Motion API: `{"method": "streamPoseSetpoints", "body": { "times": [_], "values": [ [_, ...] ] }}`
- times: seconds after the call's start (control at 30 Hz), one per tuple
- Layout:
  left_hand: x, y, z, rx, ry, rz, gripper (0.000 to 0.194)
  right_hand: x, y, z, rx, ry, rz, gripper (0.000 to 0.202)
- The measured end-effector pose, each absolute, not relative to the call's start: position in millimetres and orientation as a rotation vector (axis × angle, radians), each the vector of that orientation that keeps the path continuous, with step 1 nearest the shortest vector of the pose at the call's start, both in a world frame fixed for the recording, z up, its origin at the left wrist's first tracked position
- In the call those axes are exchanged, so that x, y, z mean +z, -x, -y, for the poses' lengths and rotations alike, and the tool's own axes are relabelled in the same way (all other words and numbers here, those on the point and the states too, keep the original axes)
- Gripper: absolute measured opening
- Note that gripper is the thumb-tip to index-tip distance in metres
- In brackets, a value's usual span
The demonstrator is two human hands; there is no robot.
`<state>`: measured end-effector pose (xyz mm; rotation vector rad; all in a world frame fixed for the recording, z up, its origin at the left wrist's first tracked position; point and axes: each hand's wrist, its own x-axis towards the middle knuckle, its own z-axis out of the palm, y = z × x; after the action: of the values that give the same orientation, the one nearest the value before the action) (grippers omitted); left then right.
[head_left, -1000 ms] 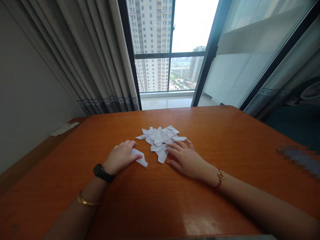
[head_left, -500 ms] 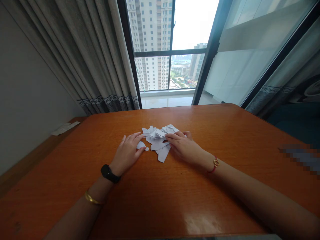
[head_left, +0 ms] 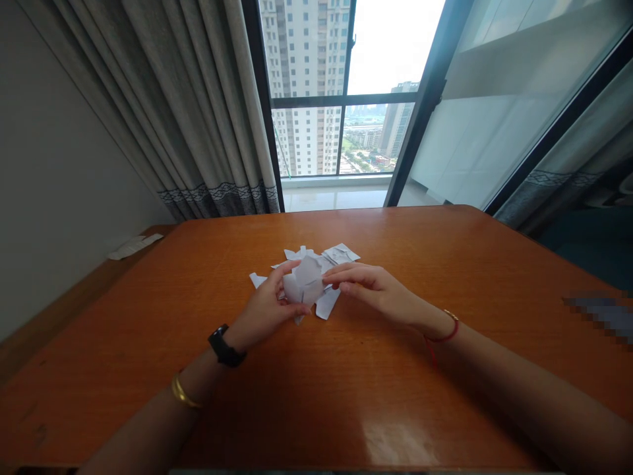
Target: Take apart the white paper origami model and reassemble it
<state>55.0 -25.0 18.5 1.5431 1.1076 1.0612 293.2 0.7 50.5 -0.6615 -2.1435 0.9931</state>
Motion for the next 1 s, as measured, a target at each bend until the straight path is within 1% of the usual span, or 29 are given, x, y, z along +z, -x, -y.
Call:
{"method": "streamPoseSetpoints", "body": {
  "times": [0.07, 0.1, 0.13, 0.23, 0.33, 0.4, 0.47, 0.5, 0.67, 0.8, 0.87, 0.9, 1.0],
  "values": [
    [17, -60, 26, 1.100, -1.491, -1.163, 0.050, 47, -288, 3, 0.991, 0.761, 2.006, 0.023],
    [16, -63, 28, 1.135, -1.457, -1.199, 0.041, 44, -284, 7, 0.966, 0.845, 1.916, 0.021],
    [16, -67, 29, 1.174, -1.410, -1.224, 0.037, 42, -280, 12, 0.943, 0.935, 1.835, 0.019],
    [13, -78, 38, 1.231, -1.261, -1.177, 0.038, 36, -268, 30, 0.920, 1.087, 1.857, 0.015],
    [9, -87, 46, 1.177, -1.184, -1.084, 0.039, 31, -260, 42, 0.746, 1.048, 2.108, 0.026],
    [5, -90, 50, 1.165, -1.110, -1.035, 0.046, 27, -260, 44, 0.584, 1.038, 2.168, 0.030],
    [3, -92, 52, 1.173, -1.014, -0.975, 0.055, 23, -262, 40, 0.512, 1.021, 2.166, 0.030],
    [3, -92, 52, 1.172, -0.980, -0.944, 0.056, 20, -263, 38, 0.499, 0.998, 2.161, 0.029],
    [9, -90, 51, 1.155, -0.947, -0.854, 0.040, 14, -267, 27, 0.486, 0.889, 2.140, 0.027],
    [13, -90, 51, 1.156, -0.863, -0.811, 0.040, 16, -265, 28, 0.532, 0.918, 2.108, 0.022],
    [12, -90, 51, 1.172, -0.817, -0.808, 0.043, 17, -263, 32, 0.513, 0.884, 2.165, 0.022],
    [12, -91, 51, 1.175, -0.809, -0.812, 0.041, 17, -262, 34, 0.487, 0.858, 2.208, 0.023],
    [10, -91, 51, 1.151, -0.835, -0.869, 0.030, 16, -262, 36, 0.417, 0.824, 2.302, 0.023]
  ]
}}
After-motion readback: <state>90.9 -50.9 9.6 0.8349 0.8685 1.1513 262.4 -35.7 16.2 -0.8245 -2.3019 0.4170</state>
